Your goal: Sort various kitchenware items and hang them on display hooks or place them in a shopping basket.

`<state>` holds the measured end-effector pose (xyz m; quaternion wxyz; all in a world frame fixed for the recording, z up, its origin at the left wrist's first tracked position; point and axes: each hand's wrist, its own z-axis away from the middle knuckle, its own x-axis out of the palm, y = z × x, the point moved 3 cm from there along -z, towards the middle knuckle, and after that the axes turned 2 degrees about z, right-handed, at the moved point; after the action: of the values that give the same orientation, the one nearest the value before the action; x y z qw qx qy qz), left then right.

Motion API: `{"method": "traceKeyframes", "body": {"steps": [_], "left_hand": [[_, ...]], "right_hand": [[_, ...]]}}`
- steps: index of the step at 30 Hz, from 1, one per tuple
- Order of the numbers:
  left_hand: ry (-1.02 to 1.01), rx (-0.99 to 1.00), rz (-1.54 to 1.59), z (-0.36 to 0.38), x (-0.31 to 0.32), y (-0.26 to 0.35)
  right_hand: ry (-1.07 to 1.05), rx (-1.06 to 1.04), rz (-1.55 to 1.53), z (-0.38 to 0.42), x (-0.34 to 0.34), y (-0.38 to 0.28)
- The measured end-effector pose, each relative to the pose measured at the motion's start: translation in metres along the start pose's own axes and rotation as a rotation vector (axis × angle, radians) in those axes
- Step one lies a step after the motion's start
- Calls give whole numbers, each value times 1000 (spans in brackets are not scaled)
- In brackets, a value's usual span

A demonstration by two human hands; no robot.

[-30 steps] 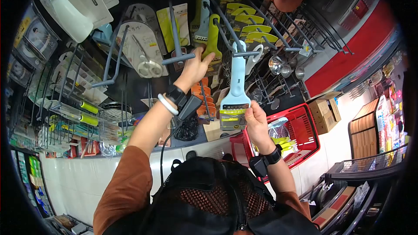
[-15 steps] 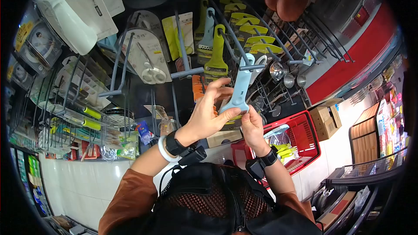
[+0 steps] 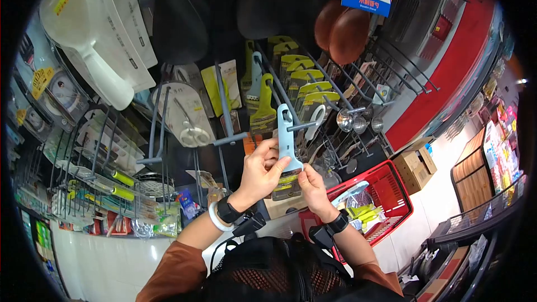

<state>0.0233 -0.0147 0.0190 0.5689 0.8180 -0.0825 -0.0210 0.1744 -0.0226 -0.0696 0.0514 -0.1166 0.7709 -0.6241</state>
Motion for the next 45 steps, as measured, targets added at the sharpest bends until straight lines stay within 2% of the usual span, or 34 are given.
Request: {"method": "traceKeyframes", "body": {"steps": [1,3,4,6,8,9,10,11,12,14,16,19,21,24,25,28,32,37,38,42,44,45], "left_hand": [[17,1,10,-5,-2,-4],[33,19,-47,-14,-8,-12],[32,22,-51,-20,-10,-17],[71,48,-129,-32,-14,-22],[96,-6,-179,-43,-21,-31],[90,31,-192,-50,-23,-31],[80,69,-203,-57,-24,-32],[101,66,-328,-63,-27,-31],[115,65,-454,-68,-29,-28],[150,96,-566,-77,-31,-25],[186,215,-507,-87,-35,-39],[202,214,-552,-105,-43,-50],[205,121,-576,-111,-42,-44],[203,176,-400,-108,-41,-45],[197,120,-472,-104,-39,-39],[186,100,-376,-93,-36,-40],[178,39,-440,-85,-34,-37],[182,109,-410,-84,-40,-48],[179,114,-436,-86,-41,-52],[83,91,-350,-88,-61,-69],[64,158,-324,-79,-54,-57],[126,167,-361,-72,-58,-58]], "right_hand": [[-2,-8,0,-2,2,-4],[217,-176,333,1,5,-25],[157,-136,278,2,1,-29],[91,-268,513,10,0,-76],[-41,-353,364,23,3,-120],[-127,-386,209,31,6,-147],[-210,-457,203,43,6,-172],[-251,-540,2,55,14,-197],[-229,-522,-1,63,22,-211],[-155,-632,-35,81,39,-239],[-84,-736,-58,95,52,-259],[-47,-886,-93,101,54,-265],[-125,-883,-137,99,53,-263],[-208,-879,-184,97,49,-260],[-232,-879,-197,95,48,-260],[-290,-868,-229,96,43,-258],[-356,-855,-268,95,36,-258],[-393,-774,-300,95,16,-255],[-373,-767,-288,95,10,-253],[258,-282,-450,91,-62,-212],[362,-293,-42,78,-126,-166],[455,-97,24,79,-160,-130]]}}
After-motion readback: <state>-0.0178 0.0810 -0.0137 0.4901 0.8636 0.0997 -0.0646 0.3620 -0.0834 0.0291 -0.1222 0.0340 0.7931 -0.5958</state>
